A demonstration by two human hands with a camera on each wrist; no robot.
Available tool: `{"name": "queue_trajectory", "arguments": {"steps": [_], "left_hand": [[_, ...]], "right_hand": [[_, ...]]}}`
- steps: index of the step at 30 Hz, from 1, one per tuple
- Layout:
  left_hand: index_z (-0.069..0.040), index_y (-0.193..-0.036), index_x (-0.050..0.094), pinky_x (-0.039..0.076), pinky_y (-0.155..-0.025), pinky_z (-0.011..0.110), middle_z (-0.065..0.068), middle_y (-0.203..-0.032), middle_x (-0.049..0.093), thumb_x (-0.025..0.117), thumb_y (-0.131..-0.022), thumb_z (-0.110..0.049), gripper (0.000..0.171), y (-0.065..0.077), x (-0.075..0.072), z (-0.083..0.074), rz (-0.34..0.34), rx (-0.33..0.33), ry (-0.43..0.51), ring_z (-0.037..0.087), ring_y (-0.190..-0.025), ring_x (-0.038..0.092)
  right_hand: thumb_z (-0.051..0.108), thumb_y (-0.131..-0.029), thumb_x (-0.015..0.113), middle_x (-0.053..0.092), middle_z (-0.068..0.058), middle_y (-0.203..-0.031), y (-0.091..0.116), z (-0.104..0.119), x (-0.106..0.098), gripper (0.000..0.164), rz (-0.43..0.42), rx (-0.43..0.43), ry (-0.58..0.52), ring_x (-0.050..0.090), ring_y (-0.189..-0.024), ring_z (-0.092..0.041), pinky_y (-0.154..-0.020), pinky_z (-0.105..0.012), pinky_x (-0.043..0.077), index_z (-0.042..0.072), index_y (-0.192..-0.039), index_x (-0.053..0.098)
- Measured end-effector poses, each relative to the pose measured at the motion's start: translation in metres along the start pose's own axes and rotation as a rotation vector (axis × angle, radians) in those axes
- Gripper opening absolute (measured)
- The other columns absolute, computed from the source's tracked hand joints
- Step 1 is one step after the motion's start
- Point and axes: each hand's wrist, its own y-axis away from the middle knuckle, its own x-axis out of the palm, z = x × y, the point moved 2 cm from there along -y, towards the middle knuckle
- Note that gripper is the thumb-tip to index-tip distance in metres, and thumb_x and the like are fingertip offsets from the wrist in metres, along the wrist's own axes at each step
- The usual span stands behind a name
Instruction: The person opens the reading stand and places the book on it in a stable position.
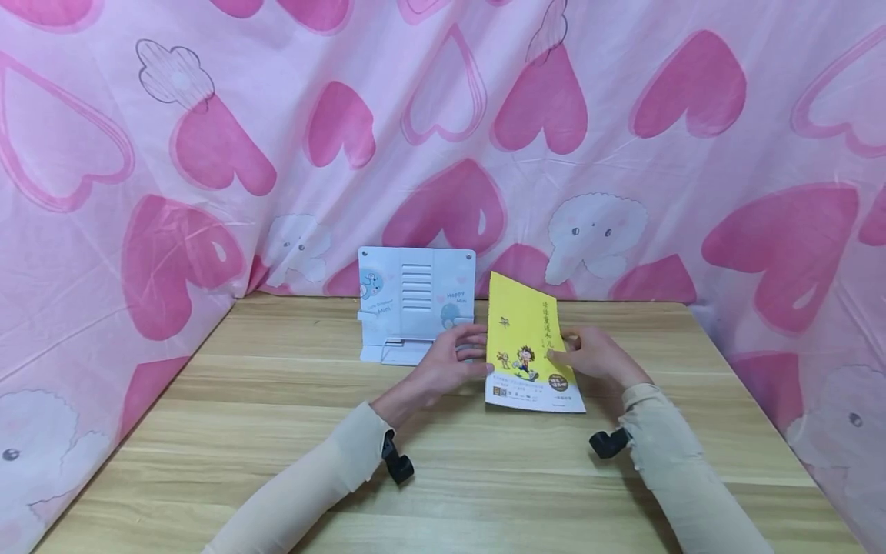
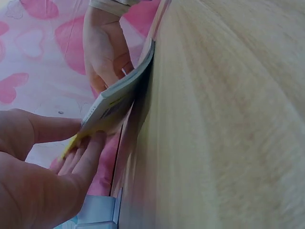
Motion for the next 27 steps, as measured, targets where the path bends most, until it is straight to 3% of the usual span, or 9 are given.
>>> {"name": "queue_trajectory", "arguments": {"steps": [8, 14, 21, 23, 27], "left_hand": [[-0.013, -0.14, 0.058, 0.055, -0.116, 0.043, 0.007, -0.141, 0.066, 0.081, -0.089, 0.005, 0.06, 0.002, -0.001, -0.005, 0.028, 0.028, -0.001, 0.025, -0.135, 0.067], [-0.015, -0.138, 0.056, 0.058, -0.112, 0.041, 0.007, -0.146, 0.063, 0.078, -0.091, 0.007, 0.055, 0.003, -0.004, -0.013, 0.059, 0.059, 0.015, 0.025, -0.137, 0.065], [-0.014, -0.141, 0.053, 0.06, -0.107, 0.033, 0.007, -0.147, 0.062, 0.074, -0.096, 0.006, 0.054, 0.002, -0.018, -0.021, 0.042, 0.144, -0.022, 0.022, -0.138, 0.066], [-0.015, -0.141, 0.053, 0.06, -0.107, 0.031, 0.006, -0.147, 0.062, 0.074, -0.097, 0.004, 0.053, 0.001, -0.022, -0.022, 0.026, 0.161, -0.049, 0.021, -0.138, 0.065], [-0.014, -0.142, 0.053, 0.061, -0.106, 0.032, 0.007, -0.149, 0.061, 0.073, -0.097, 0.005, 0.053, 0.0, -0.03, -0.024, -0.024, 0.202, -0.067, 0.024, -0.138, 0.066]], "right_hand": [[0.041, -0.103, 0.074, 0.071, -0.016, -0.114, 0.003, 0.007, 0.0, 0.084, -0.007, -0.054, 0.027, 0.062, -0.102, -0.028, -0.078, -0.031, 0.053, 0.008, -0.169, 0.033], [0.048, -0.104, 0.071, 0.07, -0.015, -0.12, 0.005, 0.014, 0.003, 0.09, -0.034, -0.017, -0.005, 0.061, -0.111, -0.031, -0.084, -0.034, 0.053, 0.023, -0.174, 0.02], [0.042, -0.106, 0.07, 0.067, -0.016, -0.124, 0.005, 0.021, 0.002, 0.089, -0.19, -0.094, -0.06, 0.066, -0.12, -0.034, -0.093, -0.042, 0.057, 0.033, -0.174, 0.014], [0.035, -0.106, 0.072, 0.068, -0.016, -0.125, 0.004, 0.024, 0.001, 0.088, -0.258, -0.14, -0.087, 0.069, -0.118, -0.034, -0.097, -0.045, 0.06, 0.032, -0.174, 0.017], [0.023, -0.105, 0.072, 0.068, -0.02, -0.131, 0.004, 0.027, 0.001, 0.079, -0.359, -0.227, -0.132, 0.07, -0.119, -0.038, -0.106, -0.054, 0.059, 0.02, -0.172, 0.03]]}}
